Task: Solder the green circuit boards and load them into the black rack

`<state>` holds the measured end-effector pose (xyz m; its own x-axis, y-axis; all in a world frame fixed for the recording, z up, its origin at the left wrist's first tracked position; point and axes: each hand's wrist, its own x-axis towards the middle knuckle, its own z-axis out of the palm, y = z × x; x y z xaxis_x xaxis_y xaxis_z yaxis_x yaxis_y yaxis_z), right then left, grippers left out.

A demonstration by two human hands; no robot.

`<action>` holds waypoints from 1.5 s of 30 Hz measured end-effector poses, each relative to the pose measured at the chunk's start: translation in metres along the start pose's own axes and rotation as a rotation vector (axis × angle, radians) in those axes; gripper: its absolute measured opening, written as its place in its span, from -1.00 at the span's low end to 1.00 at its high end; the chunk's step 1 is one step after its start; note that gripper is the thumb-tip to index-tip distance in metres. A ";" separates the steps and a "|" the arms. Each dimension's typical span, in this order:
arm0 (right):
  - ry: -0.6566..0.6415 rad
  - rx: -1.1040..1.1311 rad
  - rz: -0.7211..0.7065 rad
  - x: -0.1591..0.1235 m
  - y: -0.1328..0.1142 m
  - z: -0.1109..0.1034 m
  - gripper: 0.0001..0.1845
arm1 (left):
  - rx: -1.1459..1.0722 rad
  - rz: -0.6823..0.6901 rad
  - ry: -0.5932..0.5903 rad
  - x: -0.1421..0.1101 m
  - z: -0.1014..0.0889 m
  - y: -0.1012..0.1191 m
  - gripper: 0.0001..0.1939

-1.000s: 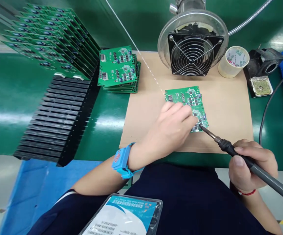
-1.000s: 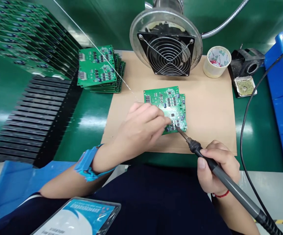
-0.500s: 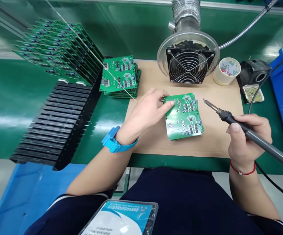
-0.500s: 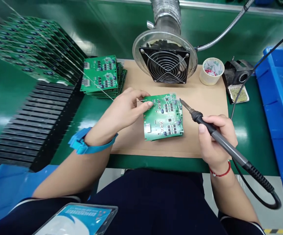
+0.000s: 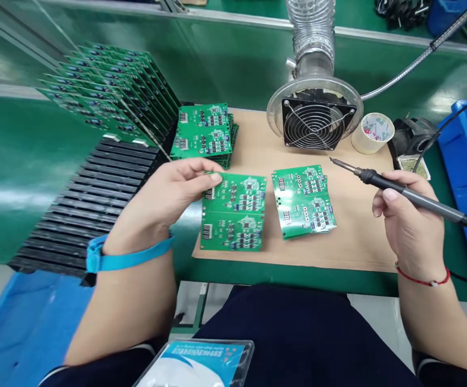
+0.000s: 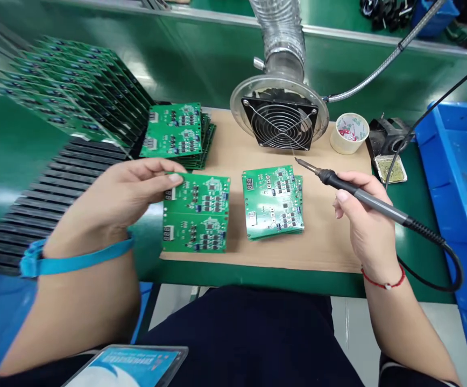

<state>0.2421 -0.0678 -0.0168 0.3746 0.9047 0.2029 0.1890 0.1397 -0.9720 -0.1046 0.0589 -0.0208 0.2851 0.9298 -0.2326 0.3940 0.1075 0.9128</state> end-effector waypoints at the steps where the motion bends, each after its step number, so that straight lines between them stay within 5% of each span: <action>1: -0.025 -0.021 -0.005 0.003 0.000 0.000 -0.77 | 0.061 -0.015 0.021 -0.002 -0.007 -0.008 -0.69; 5: -0.047 -0.195 -0.096 0.001 0.005 0.005 -0.72 | 0.429 -0.061 0.201 -0.008 -0.017 -0.025 -0.84; 7: -0.061 -0.252 -0.137 -0.008 0.008 0.008 -0.69 | 0.600 0.020 0.374 -0.012 -0.011 -0.022 -0.91; 9: -0.087 -0.254 -0.147 -0.016 0.010 0.011 -0.64 | 0.540 0.153 0.464 -0.016 0.003 -0.015 -0.89; 13: -0.183 -0.137 -0.096 -0.026 0.007 0.022 -0.58 | 0.023 0.343 0.032 -0.022 0.046 0.007 -0.85; 16: -0.222 -0.081 -0.022 -0.029 -0.001 0.035 -0.63 | 0.036 0.490 -0.121 -0.027 0.079 0.027 -0.88; 22: -0.238 -0.033 -0.004 -0.035 -0.008 0.057 -0.65 | 0.276 0.832 -0.162 -0.032 0.112 0.052 -0.83; 27: -0.109 -0.037 -0.014 -0.028 0.001 0.049 -0.70 | 0.889 1.120 0.115 -0.023 0.094 0.051 -0.79; 30: -0.091 -0.075 0.015 -0.011 0.006 0.028 -0.68 | 0.924 1.037 0.198 -0.020 0.080 0.045 -0.79; 37: -0.096 -0.238 0.023 0.037 -0.001 -0.004 -0.76 | 0.525 0.470 -0.146 -0.015 0.088 0.043 -0.85; 39: -0.047 -0.177 0.026 0.048 0.002 -0.003 -0.78 | 0.508 0.395 -0.082 -0.009 0.089 0.047 -0.83; 45: 0.097 0.135 0.036 0.056 0.023 0.001 -0.88 | 0.584 0.471 0.172 0.006 0.089 0.054 -0.79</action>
<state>0.2668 -0.0142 -0.0281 0.4664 0.8678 0.1716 0.0524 0.1666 -0.9846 -0.0035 0.0389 -0.0025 0.4164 0.8780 0.2362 0.6754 -0.4726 0.5661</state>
